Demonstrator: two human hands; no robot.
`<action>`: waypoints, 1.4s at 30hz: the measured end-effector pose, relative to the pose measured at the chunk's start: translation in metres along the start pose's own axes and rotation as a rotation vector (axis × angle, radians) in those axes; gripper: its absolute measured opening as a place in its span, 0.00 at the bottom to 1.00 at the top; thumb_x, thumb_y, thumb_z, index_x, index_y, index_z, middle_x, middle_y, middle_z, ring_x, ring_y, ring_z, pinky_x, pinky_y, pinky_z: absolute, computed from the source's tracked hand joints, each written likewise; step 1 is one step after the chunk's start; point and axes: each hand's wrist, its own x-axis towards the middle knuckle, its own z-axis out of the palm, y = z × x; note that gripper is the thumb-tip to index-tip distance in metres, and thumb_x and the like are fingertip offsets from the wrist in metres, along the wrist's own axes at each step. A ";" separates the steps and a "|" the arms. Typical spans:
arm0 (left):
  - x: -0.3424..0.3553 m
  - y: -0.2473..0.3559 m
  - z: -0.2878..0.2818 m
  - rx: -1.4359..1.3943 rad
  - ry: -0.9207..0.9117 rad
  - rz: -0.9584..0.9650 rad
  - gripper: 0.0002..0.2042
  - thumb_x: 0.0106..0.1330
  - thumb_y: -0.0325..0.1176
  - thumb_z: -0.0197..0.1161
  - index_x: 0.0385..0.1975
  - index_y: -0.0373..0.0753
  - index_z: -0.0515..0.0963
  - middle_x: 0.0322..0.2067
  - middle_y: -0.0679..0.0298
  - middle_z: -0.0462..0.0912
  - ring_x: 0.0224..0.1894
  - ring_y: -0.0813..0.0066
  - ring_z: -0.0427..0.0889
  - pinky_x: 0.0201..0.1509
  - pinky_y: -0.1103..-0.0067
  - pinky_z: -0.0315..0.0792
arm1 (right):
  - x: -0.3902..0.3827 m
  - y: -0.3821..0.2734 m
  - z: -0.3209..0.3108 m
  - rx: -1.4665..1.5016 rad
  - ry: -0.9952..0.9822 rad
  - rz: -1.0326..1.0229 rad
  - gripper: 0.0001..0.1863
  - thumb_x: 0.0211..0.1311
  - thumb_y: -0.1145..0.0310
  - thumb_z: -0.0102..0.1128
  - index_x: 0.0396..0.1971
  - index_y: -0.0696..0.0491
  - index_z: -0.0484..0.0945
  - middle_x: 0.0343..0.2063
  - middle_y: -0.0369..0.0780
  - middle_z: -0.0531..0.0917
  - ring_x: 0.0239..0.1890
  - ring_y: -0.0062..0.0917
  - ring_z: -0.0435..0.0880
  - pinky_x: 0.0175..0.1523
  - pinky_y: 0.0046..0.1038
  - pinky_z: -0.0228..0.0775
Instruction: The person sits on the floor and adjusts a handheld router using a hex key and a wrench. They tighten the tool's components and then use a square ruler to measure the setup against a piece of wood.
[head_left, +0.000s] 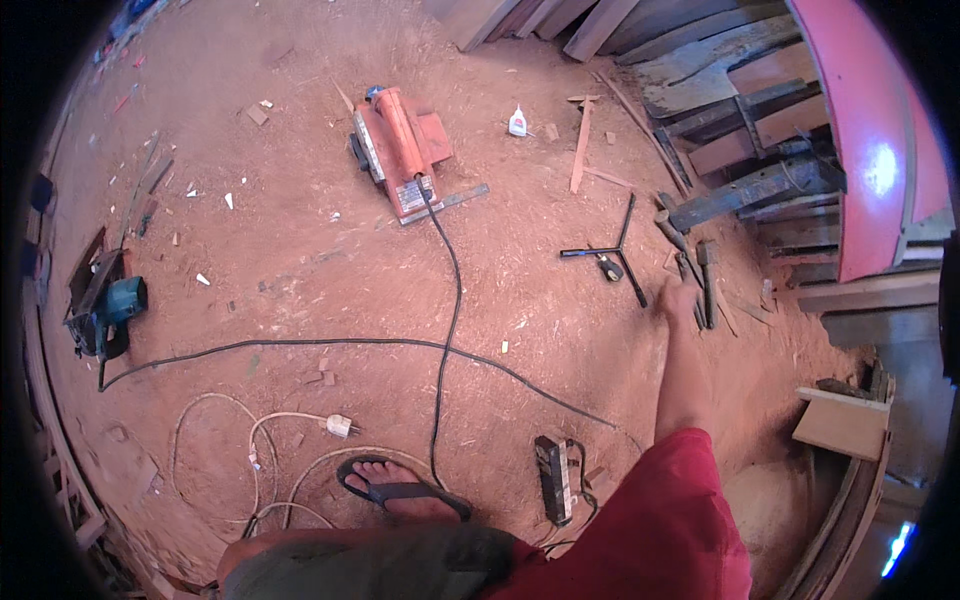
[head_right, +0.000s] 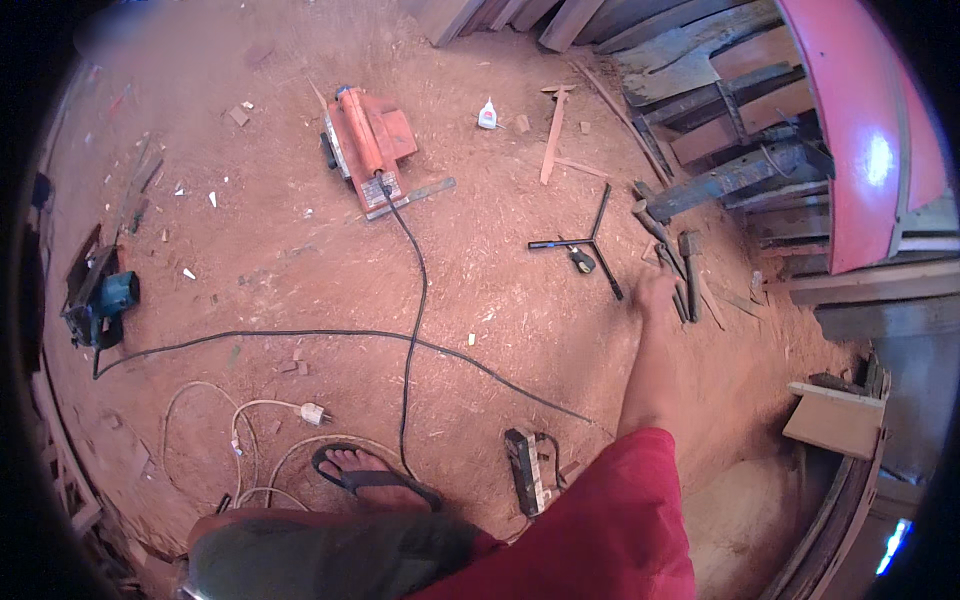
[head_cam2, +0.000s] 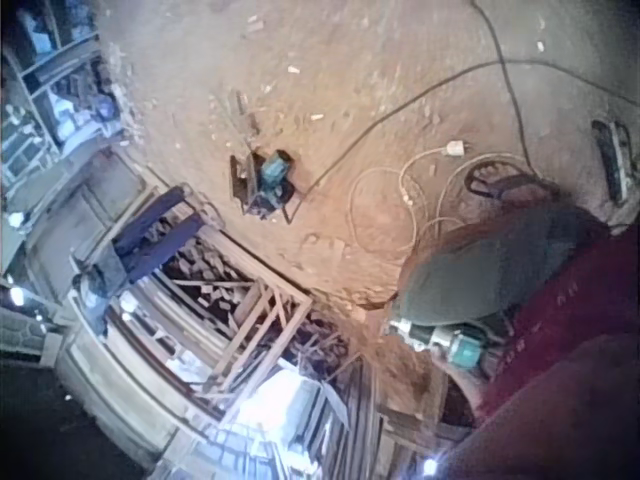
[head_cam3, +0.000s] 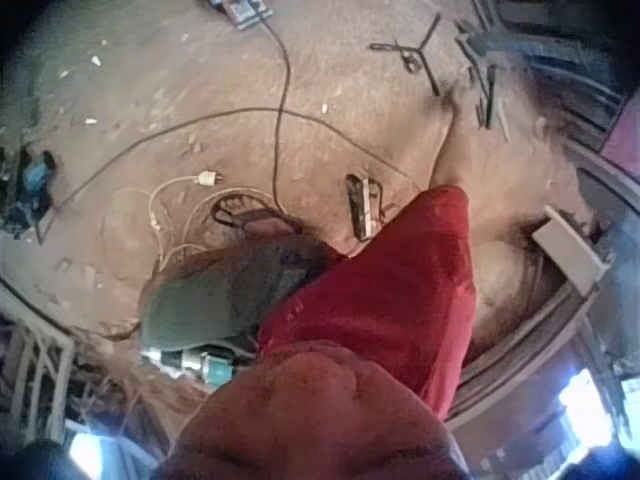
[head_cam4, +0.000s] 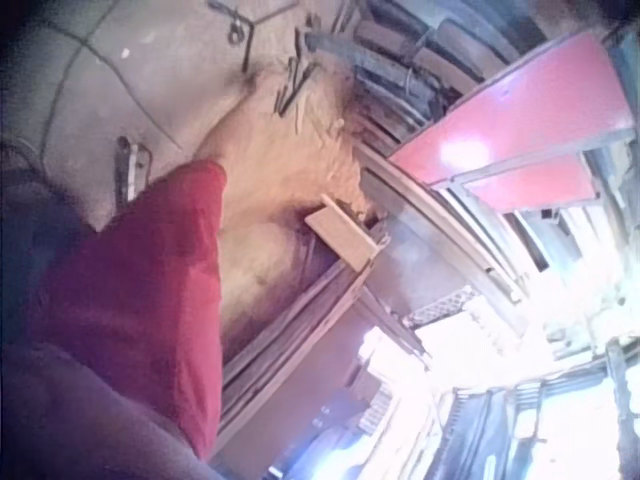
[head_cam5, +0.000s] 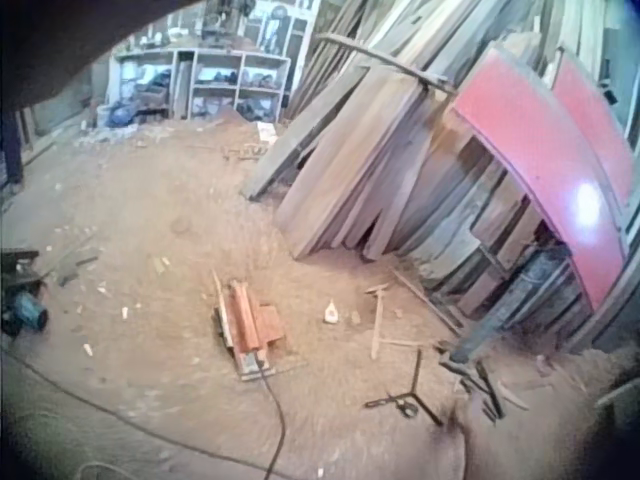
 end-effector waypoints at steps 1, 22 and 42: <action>0.008 0.004 -0.010 -0.013 -0.014 -0.040 0.28 0.61 0.45 0.69 0.55 0.33 0.71 0.48 0.51 0.79 0.48 0.59 0.80 0.52 0.68 0.76 | 0.009 0.017 0.005 -0.207 0.022 0.090 0.29 0.62 0.56 0.57 0.58 0.59 0.71 0.51 0.60 0.78 0.54 0.51 0.78 0.57 0.45 0.71; -0.029 0.000 -0.099 -0.213 0.068 -0.281 0.23 0.64 0.45 0.64 0.53 0.37 0.71 0.39 0.61 0.81 0.35 0.70 0.83 0.39 0.74 0.82 | 0.102 0.076 -0.025 -0.362 -0.292 -0.056 0.22 0.58 0.59 0.60 0.46 0.60 0.78 0.42 0.51 0.80 0.45 0.40 0.80 0.50 0.40 0.73; -0.003 0.024 -0.085 -1.040 -0.279 -0.026 0.40 0.52 0.53 0.71 0.58 0.30 0.65 0.40 0.49 0.83 0.39 0.59 0.86 0.42 0.66 0.84 | -0.235 -0.414 -0.218 1.082 -1.047 -0.071 0.19 0.62 0.68 0.57 0.52 0.56 0.73 0.42 0.43 0.80 0.41 0.28 0.82 0.36 0.29 0.76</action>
